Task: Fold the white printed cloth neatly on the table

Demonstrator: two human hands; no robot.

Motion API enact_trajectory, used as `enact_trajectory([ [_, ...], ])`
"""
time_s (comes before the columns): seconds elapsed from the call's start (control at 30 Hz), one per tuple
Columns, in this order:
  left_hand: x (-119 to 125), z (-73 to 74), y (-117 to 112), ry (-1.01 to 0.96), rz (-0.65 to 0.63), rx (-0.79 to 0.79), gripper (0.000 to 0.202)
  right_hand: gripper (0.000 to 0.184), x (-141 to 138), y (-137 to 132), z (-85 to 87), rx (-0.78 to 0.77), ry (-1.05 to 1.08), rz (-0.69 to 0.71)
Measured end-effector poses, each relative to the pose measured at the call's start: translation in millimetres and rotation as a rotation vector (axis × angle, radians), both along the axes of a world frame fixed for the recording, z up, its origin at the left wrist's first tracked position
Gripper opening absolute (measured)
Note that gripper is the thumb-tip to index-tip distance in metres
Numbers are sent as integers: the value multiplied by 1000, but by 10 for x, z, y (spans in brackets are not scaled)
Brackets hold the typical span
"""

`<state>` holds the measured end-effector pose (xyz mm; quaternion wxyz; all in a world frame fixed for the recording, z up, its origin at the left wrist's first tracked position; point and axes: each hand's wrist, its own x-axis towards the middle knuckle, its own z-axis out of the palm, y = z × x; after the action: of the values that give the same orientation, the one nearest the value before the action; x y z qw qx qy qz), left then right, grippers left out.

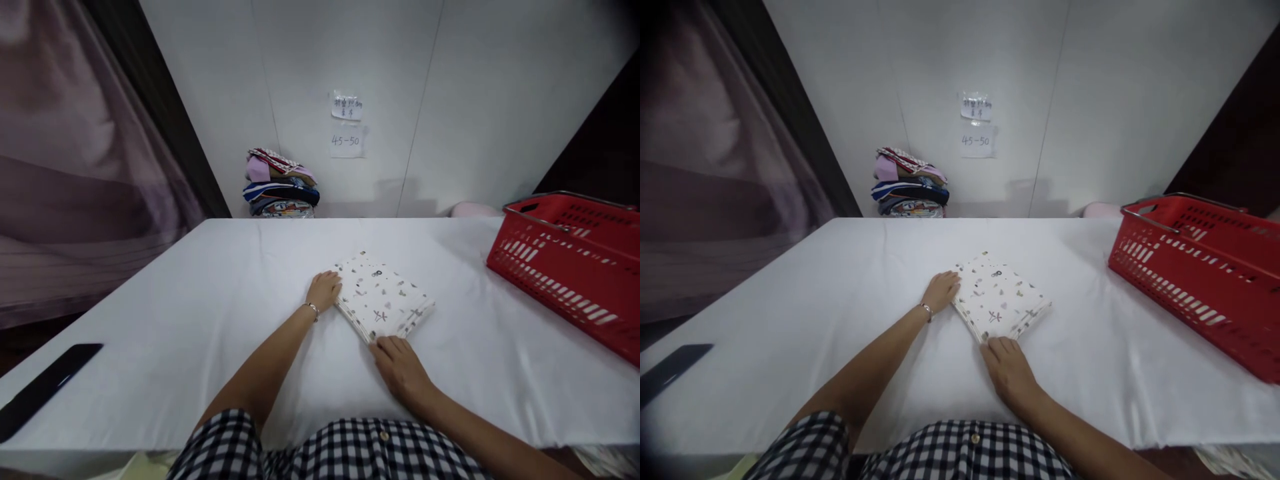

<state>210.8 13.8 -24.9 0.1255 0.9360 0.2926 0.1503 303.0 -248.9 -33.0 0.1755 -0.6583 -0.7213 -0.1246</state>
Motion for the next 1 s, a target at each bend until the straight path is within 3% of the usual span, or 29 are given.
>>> enact_trajectory([
  [0.13, 48, 80, 155, 1, 249, -86, 32, 24, -27, 41, -16, -3, -8, -29],
  [0.3, -42, 85, 47, 36, 307, -114, 28, 24, 316, -125, 18, -33, -4, -4],
  [0.4, -176, 98, -168, 49, 311, -127, 23, 31, 656, -310, 63, -63, 10, -80],
  [0.5, -231, 162, -329, 64, 303, -128, 18, 32, 811, -367, 139, -62, 37, -130],
  [0.63, -125, 233, -411, -24, 165, -6, 17, 33, 666, -181, 221, -39, 99, -54],
  [0.73, -56, 198, -436, 10, 52, 17, 10, 35, 528, -39, 171, -7, 111, -41],
  [0.87, -93, 122, -413, 31, 80, -11, 13, 32, 507, -60, 72, -13, 139, -21],
  [1.0, -125, 117, -299, -37, 147, -109, 8, 31, 663, -173, 109, -20, 255, 28],
])
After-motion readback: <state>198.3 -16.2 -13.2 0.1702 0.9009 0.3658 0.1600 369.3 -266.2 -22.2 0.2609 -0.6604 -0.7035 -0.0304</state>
